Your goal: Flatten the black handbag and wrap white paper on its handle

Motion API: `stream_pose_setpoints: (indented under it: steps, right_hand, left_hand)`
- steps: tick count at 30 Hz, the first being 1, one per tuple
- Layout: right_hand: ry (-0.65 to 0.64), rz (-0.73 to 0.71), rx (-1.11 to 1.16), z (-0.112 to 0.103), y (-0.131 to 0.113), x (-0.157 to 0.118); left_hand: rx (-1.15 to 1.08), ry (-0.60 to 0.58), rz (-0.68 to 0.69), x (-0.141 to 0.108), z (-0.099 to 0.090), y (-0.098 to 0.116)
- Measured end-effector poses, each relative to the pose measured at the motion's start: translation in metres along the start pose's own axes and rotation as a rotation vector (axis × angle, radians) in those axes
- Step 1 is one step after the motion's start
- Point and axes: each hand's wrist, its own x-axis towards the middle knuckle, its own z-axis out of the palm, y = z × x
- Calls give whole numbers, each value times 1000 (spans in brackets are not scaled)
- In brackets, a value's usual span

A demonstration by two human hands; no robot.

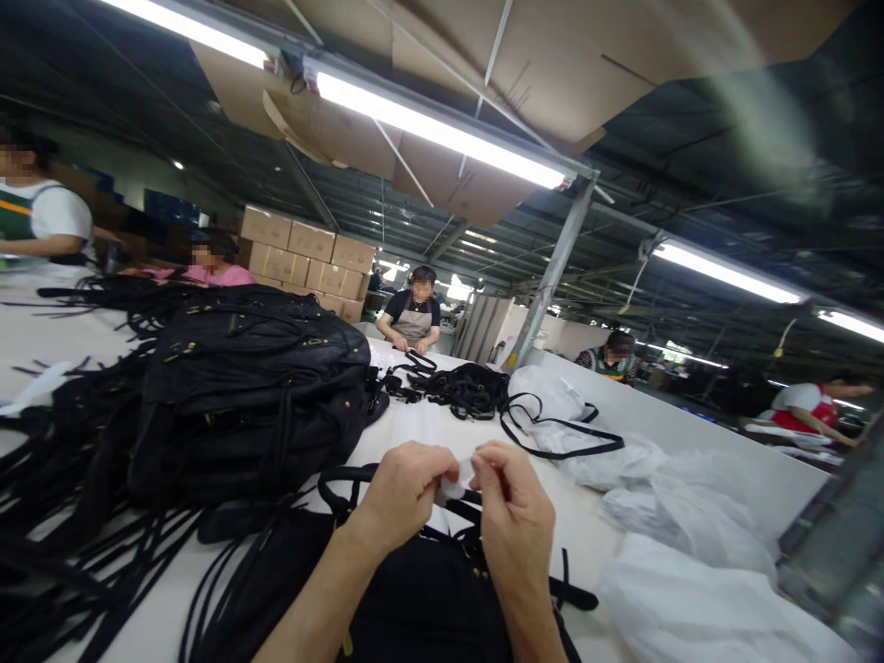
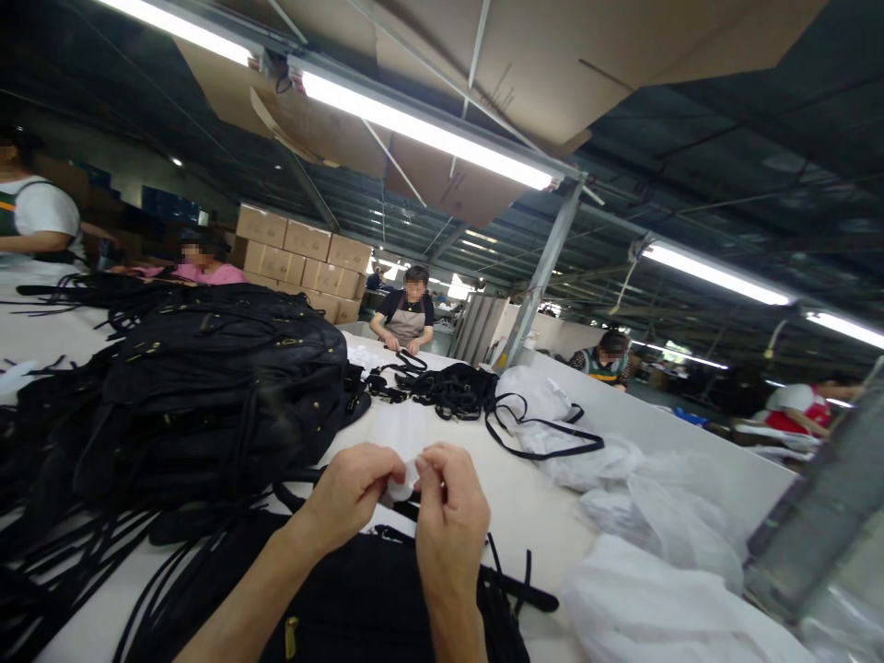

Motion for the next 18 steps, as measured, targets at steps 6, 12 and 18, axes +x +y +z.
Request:
stream_pose_setpoints:
  steps: [6,12,18]
  right_hand:
    - [133,141,308,7,3,-5]
    - [140,-122,223,-6,0,1]
    - [-241,4,23,18,30,-8]
  left_hand:
    - [70,55,91,-3,8,-11]
    - [488,93,145,-9,20,-29]
    - [664,35,-44,-23,37,-60]
